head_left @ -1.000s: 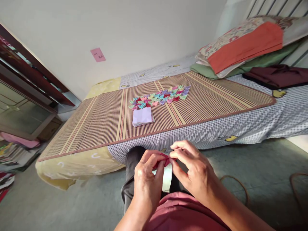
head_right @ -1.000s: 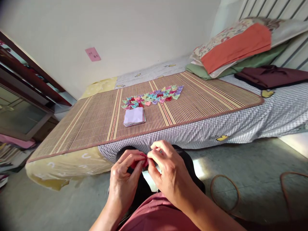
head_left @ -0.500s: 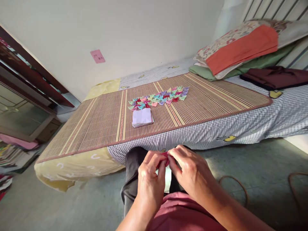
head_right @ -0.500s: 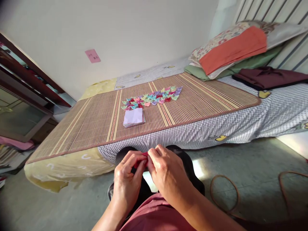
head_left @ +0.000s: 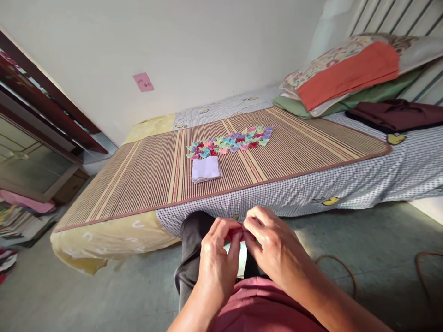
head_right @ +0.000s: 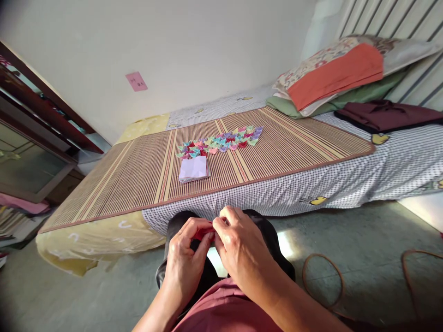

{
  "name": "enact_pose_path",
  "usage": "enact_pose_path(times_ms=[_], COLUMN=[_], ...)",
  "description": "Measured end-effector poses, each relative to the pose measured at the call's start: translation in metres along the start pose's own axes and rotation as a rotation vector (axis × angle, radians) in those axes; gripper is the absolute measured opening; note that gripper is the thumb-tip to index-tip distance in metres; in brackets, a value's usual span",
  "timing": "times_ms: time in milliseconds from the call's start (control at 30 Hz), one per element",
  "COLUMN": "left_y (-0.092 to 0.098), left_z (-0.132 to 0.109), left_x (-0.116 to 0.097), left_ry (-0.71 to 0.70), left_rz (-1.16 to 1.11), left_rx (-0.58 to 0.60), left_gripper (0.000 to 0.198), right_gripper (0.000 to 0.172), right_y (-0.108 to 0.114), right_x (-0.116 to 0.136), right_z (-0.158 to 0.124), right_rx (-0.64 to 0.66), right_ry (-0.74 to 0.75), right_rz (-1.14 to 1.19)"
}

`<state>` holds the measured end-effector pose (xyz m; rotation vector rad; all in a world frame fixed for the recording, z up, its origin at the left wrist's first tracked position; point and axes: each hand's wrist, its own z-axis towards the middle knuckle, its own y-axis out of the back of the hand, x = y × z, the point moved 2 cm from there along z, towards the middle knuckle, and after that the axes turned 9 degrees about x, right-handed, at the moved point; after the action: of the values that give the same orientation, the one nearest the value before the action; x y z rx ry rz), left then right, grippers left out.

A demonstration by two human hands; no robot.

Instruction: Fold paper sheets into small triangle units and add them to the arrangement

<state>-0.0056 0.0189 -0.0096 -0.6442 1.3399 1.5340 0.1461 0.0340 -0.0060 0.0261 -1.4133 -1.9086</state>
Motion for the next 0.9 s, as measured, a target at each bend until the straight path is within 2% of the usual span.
enact_pose_path(times_ms=[67,133,200,333,400,500,767,900], left_y=[0.003,0.003,0.000,-0.016,-0.024,-0.030,-0.028,-0.028], left_z=[-0.002,-0.003,-0.003,-0.001,0.000,0.003,0.003,0.004], left_x=[0.005,0.012,0.019,0.027,0.027,0.028,0.041,0.041], left_ry=[0.145,0.280,0.390,0.521,0.525,0.516,0.671,0.665], left_rz=[-0.253,-0.605,-0.933,-1.291,-1.385,-1.463,-1.545,-1.581], left_rx=[0.028,0.052,0.053,0.069,0.100,0.079,-0.068,-0.057], left_gripper=[0.024,0.041,0.050,0.051,0.048,0.045,0.054,0.062], right_gripper=[0.026,0.026,0.025,0.025,0.025,0.022,0.025,0.024], right_y=[0.002,0.004,0.004,-0.003,-0.008,-0.011,0.009,0.009], right_x=[-0.002,-0.004,-0.004,0.001,0.004,0.005,-0.009,-0.009], right_z=[0.000,0.000,0.001,0.003,0.004,0.004,0.002,0.002], right_rx=[-0.013,-0.017,-0.014,-0.004,0.001,0.015,-0.039,-0.041], right_ry=[0.000,-0.003,-0.003,0.015,0.030,0.044,0.047,0.094], right_rz=[0.018,0.037,0.048,0.045,0.034,0.026,0.206,0.209])
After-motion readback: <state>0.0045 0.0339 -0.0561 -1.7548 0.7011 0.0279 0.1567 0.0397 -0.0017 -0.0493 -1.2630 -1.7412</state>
